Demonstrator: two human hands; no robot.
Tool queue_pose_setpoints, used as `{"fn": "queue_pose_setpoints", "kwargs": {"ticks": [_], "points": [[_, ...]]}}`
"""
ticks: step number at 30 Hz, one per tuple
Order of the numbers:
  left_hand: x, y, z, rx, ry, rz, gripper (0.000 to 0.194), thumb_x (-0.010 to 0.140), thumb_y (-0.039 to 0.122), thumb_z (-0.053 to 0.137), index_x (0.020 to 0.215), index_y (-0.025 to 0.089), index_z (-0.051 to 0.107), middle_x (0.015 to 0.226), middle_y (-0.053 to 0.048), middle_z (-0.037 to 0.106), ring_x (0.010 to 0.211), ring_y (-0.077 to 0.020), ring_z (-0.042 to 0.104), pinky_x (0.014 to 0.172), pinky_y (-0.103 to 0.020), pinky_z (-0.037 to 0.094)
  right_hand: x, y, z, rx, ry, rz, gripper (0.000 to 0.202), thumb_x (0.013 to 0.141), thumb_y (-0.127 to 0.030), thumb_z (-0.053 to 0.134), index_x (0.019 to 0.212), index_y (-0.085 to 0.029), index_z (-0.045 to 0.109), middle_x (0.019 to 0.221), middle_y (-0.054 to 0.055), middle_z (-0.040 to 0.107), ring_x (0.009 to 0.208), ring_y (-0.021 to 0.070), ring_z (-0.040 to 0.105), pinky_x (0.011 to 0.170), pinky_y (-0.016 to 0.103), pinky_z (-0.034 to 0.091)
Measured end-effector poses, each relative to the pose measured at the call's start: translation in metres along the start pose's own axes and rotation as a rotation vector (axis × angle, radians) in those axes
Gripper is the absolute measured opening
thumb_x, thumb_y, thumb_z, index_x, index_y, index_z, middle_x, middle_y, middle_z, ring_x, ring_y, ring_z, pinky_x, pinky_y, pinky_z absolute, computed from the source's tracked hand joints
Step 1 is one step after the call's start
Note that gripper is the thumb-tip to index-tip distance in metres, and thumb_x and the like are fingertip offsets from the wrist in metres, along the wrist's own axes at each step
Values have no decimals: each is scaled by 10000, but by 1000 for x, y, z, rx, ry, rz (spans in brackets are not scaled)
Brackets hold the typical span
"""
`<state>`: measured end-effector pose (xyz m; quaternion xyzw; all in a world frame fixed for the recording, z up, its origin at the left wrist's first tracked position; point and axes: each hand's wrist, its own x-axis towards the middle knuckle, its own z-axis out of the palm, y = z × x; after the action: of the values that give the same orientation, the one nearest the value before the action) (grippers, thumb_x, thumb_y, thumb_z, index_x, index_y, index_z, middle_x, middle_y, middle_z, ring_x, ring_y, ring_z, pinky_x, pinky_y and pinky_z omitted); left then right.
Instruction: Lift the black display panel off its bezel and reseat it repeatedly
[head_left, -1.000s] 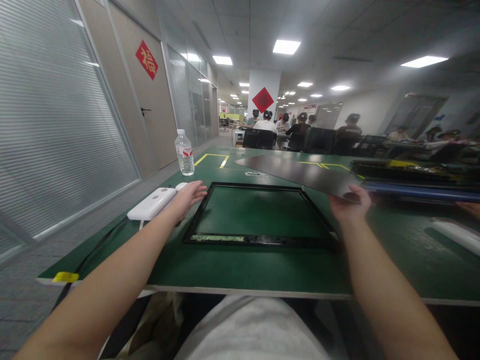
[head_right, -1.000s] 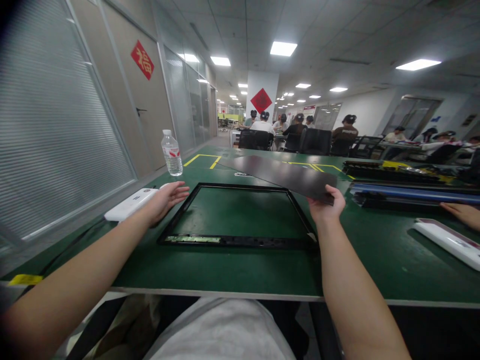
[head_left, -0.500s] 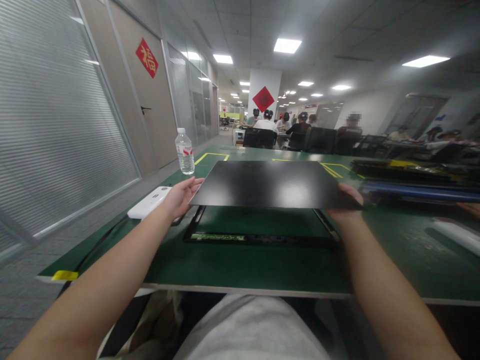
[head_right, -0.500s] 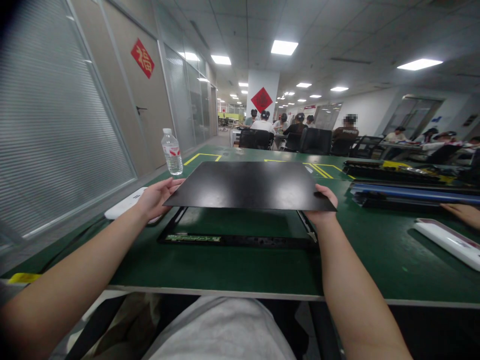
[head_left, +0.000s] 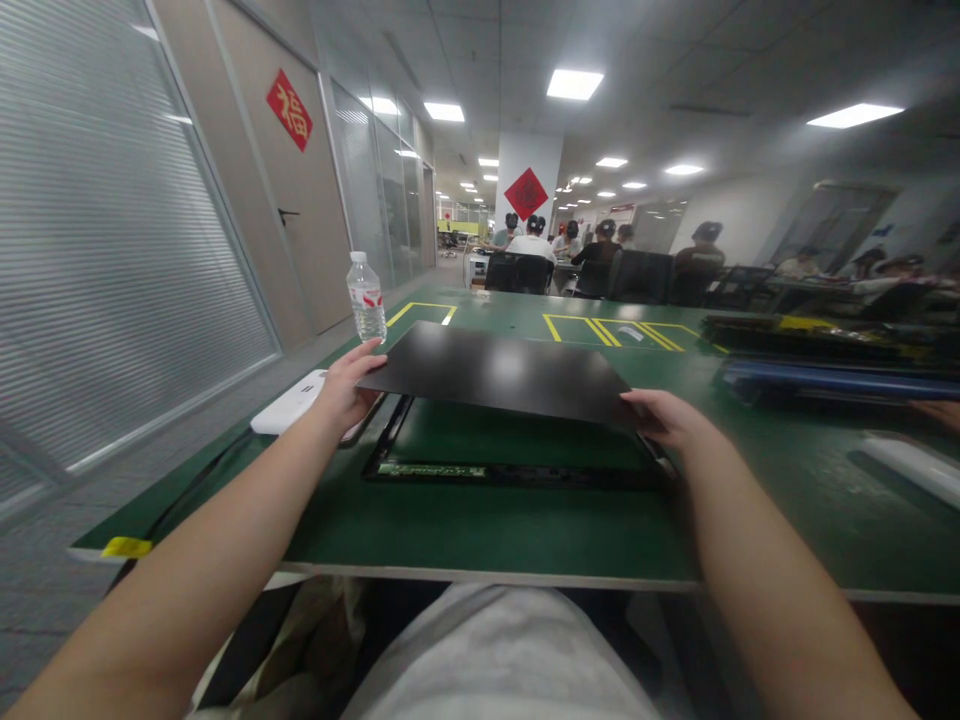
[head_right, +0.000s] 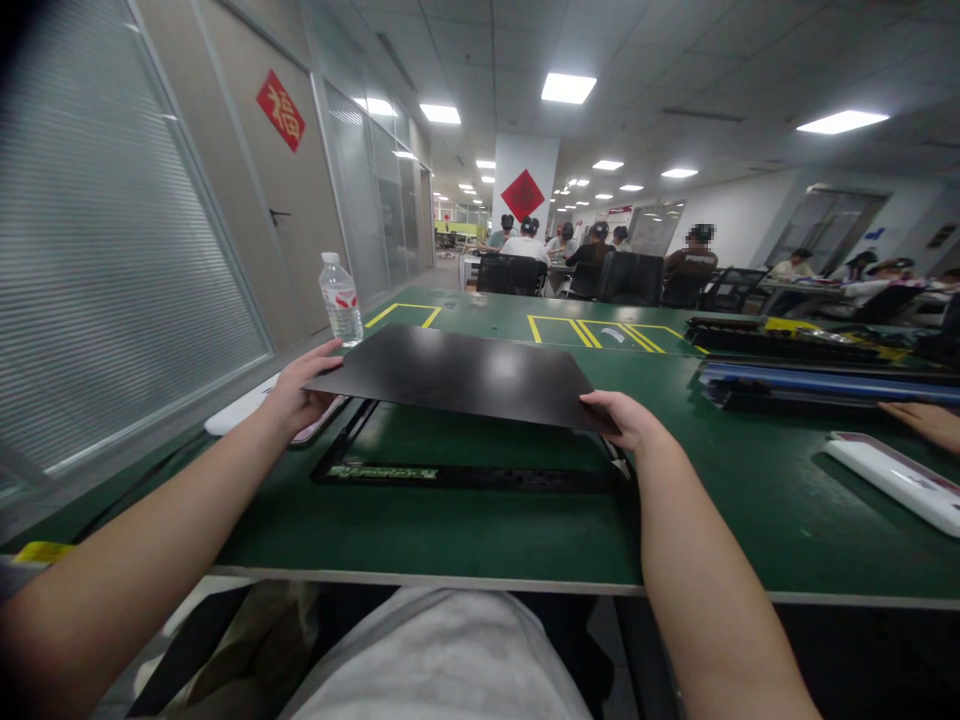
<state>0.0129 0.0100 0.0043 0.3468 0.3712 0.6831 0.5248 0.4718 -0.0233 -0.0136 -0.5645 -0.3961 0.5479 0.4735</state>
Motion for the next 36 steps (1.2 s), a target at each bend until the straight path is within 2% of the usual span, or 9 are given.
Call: {"fn": "queue_pose_setpoints", "kwargs": {"ticks": [4, 9, 15, 21, 25, 30, 36], "points": [[-4, 3, 3, -6, -18, 42, 493, 585, 6, 692, 1061, 131, 720, 590, 7, 691, 469, -121, 601, 421, -184, 456, 8, 2, -4, 54, 14, 124, 140, 836, -132, 529, 769, -177, 643, 652, 56, 693, 599, 181, 654, 641, 295, 555], [-9, 5, 7, -9, -16, 60, 495, 583, 16, 691, 1064, 127, 718, 613, -12, 708, 493, -132, 614, 453, -198, 479, 15, 4, -9, 145, 110, 111, 150, 829, -68, 528, 788, -164, 635, 634, 36, 663, 563, 124, 620, 583, 215, 520], [-10, 7, 6, 28, -71, 6, 470, 601, 71, 723, 1065, 146, 733, 683, -3, 723, 521, -125, 613, 464, -200, 459, 12, 4, -8, 109, 131, 121, 97, 856, -127, 563, 925, -149, 627, 682, 59, 664, 594, 146, 642, 567, 228, 545], [-9, 7, 5, 45, -104, -25, 497, 572, 85, 739, 1066, 148, 738, 732, -5, 738, 558, -124, 616, 497, -201, 456, 7, 0, -8, -11, 263, 85, 247, 881, -147, 540, 1121, -121, 594, 724, 105, 688, 623, 180, 678, 565, 250, 558], [-9, 6, 4, 53, -105, -25, 478, 565, 101, 746, 1039, 161, 745, 762, -8, 744, 576, -125, 617, 504, -201, 457, 5, -3, -6, -78, 315, 78, 246, 897, -169, 539, 1123, -103, 610, 707, 118, 702, 595, 173, 677, 545, 235, 550], [-10, 6, 4, 94, -142, -36, 456, 570, 118, 743, 1024, 157, 748, 822, -21, 750, 619, -140, 628, 533, -216, 463, 3, -5, -5, -118, 356, 72, 224, 880, -154, 557, 1079, -95, 641, 660, 104, 702, 517, 137, 631, 444, 184, 472], [-14, 7, 7, 112, -166, -60, 478, 563, 110, 739, 1038, 158, 747, 900, -38, 766, 639, -142, 639, 528, -209, 460, 8, -2, -10, -193, 392, 52, 243, 850, -149, 578, 1070, -93, 663, 650, 105, 711, 392, 86, 467, 347, 178, 339]]}}
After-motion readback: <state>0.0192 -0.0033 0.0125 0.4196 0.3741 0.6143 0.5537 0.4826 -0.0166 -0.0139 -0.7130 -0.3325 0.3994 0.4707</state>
